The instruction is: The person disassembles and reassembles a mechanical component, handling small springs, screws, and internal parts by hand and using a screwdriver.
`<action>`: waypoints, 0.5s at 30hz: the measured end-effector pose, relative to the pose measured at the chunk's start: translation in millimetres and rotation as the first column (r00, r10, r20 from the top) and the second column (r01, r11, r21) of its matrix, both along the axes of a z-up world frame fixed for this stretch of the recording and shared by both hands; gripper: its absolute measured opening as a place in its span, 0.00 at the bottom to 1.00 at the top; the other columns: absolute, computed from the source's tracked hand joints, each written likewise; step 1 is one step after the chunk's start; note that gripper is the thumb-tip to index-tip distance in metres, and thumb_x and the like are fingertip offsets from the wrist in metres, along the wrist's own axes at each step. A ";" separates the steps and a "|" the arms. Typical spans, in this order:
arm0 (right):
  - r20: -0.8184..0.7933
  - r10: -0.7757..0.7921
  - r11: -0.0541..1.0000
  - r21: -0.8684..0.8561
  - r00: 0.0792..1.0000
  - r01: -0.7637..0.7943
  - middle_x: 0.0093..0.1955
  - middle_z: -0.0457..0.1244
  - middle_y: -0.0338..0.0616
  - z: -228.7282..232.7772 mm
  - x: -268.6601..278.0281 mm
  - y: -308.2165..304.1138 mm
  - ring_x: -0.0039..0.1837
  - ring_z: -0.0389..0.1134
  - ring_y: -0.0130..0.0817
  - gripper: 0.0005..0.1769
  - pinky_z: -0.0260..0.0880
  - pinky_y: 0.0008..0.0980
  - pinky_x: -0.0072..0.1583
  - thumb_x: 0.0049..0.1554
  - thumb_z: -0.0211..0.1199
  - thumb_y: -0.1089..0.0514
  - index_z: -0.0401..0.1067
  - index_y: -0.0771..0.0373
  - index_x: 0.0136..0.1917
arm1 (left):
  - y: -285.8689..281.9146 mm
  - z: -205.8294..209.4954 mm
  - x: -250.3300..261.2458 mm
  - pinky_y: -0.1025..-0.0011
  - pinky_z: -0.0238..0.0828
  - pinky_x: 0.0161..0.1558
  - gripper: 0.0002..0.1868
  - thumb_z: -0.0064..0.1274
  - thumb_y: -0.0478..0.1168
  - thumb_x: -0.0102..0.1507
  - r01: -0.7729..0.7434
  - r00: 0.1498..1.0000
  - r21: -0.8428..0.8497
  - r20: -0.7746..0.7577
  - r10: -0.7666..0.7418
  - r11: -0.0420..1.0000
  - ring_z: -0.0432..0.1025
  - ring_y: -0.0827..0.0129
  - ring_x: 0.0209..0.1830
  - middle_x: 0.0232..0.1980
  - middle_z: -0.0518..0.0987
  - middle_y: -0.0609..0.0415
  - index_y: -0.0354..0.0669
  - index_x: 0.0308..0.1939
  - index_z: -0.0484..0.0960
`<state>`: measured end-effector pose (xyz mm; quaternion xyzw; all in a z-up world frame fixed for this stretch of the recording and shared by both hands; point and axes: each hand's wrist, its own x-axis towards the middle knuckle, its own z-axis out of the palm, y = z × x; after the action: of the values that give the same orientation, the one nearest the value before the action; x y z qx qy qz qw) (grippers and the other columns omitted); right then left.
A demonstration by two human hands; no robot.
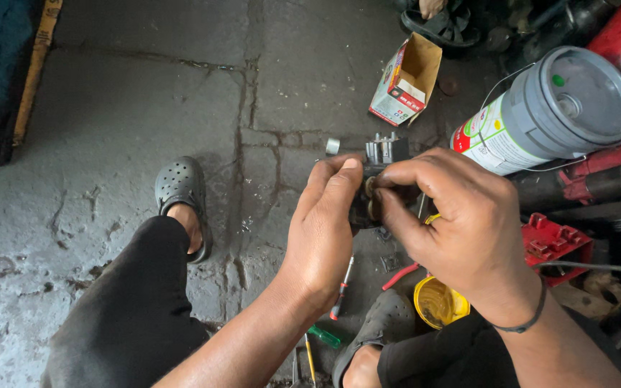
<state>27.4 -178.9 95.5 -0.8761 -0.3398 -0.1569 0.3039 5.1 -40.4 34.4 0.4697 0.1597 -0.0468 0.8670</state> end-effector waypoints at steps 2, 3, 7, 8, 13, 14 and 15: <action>0.007 0.001 1.000 -0.004 1.000 -0.001 0.44 0.68 0.46 -0.2 -0.2 0.3 0.46 0.72 0.40 0.10 0.69 0.34 0.47 0.54 0.70 0.68 0.74 0.66 0.49 | 0.0 -0.2 -0.4 0.75 0.67 0.47 0.20 0.43 0.48 0.69 -0.004 1.000 0.011 0.002 0.004 1.000 0.68 0.76 0.43 0.44 0.77 0.57 0.38 0.56 0.77; 0.008 0.001 1.000 -0.007 1.000 -0.001 0.44 0.68 0.46 -0.2 -0.1 0.6 0.46 0.72 0.40 0.10 0.69 0.35 0.47 0.53 0.70 0.68 0.74 0.66 0.49 | 0.1 0.1 -0.4 0.76 0.67 0.47 0.20 0.43 0.48 0.69 -0.007 1.000 0.016 0.003 0.007 1.000 0.68 0.77 0.44 0.44 0.77 0.57 0.38 0.57 0.77; 0.006 0.001 1.000 -0.013 1.000 -0.001 0.44 0.68 0.47 0.7 -0.5 0.5 0.46 0.72 0.41 0.10 0.69 0.35 0.47 0.54 0.70 0.67 0.74 0.66 0.49 | 0.4 3.0 -0.1 0.75 0.66 0.42 0.20 0.43 0.49 0.68 0.010 0.998 0.008 -0.058 -0.009 1.000 0.67 0.76 0.39 0.41 0.76 0.57 0.40 0.56 0.78; 0.002 -0.001 1.000 -0.016 1.000 0.001 0.44 0.68 0.47 1.0 -0.5 0.5 0.46 0.72 0.41 0.10 0.69 0.35 0.47 0.54 0.70 0.67 0.73 0.66 0.49 | 0.6 3.7 0.2 0.75 0.66 0.41 0.20 0.43 0.49 0.68 0.012 0.998 -0.002 -0.063 -0.013 1.000 0.67 0.76 0.39 0.41 0.76 0.57 0.40 0.56 0.78; -0.028 -0.011 1.000 -0.015 1.000 0.010 0.43 0.68 0.47 1.1 -0.4 0.6 0.45 0.73 0.41 0.09 0.69 0.34 0.46 0.54 0.70 0.66 0.74 0.66 0.49 | 1.0 3.2 0.2 0.74 0.66 0.42 0.19 0.43 0.48 0.68 0.010 0.998 -0.018 -0.054 -0.011 1.000 0.67 0.76 0.39 0.41 0.76 0.57 0.39 0.55 0.78; -0.038 -0.010 1.000 -0.014 0.999 0.010 0.43 0.68 0.47 1.3 -0.2 0.5 0.45 0.73 0.40 0.09 0.69 0.34 0.46 0.54 0.70 0.67 0.74 0.67 0.48 | 0.8 2.3 0.2 0.74 0.66 0.42 0.19 0.43 0.48 0.69 0.009 0.999 -0.016 -0.046 -0.010 1.000 0.67 0.76 0.39 0.41 0.76 0.57 0.38 0.54 0.78; -0.048 -0.010 1.000 -0.013 0.999 0.009 0.43 0.68 0.47 1.6 0.5 0.2 0.45 0.73 0.40 0.09 0.69 0.33 0.46 0.54 0.70 0.67 0.74 0.67 0.48 | 0.5 1.4 0.1 0.74 0.66 0.43 0.19 0.43 0.48 0.69 0.008 0.999 -0.014 -0.038 -0.009 1.000 0.67 0.75 0.40 0.41 0.75 0.56 0.38 0.54 0.78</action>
<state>27.9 -178.7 97.1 -0.8832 -0.3294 -0.1351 0.3054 5.1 -39.9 35.8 0.4632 0.1741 -0.0606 0.8669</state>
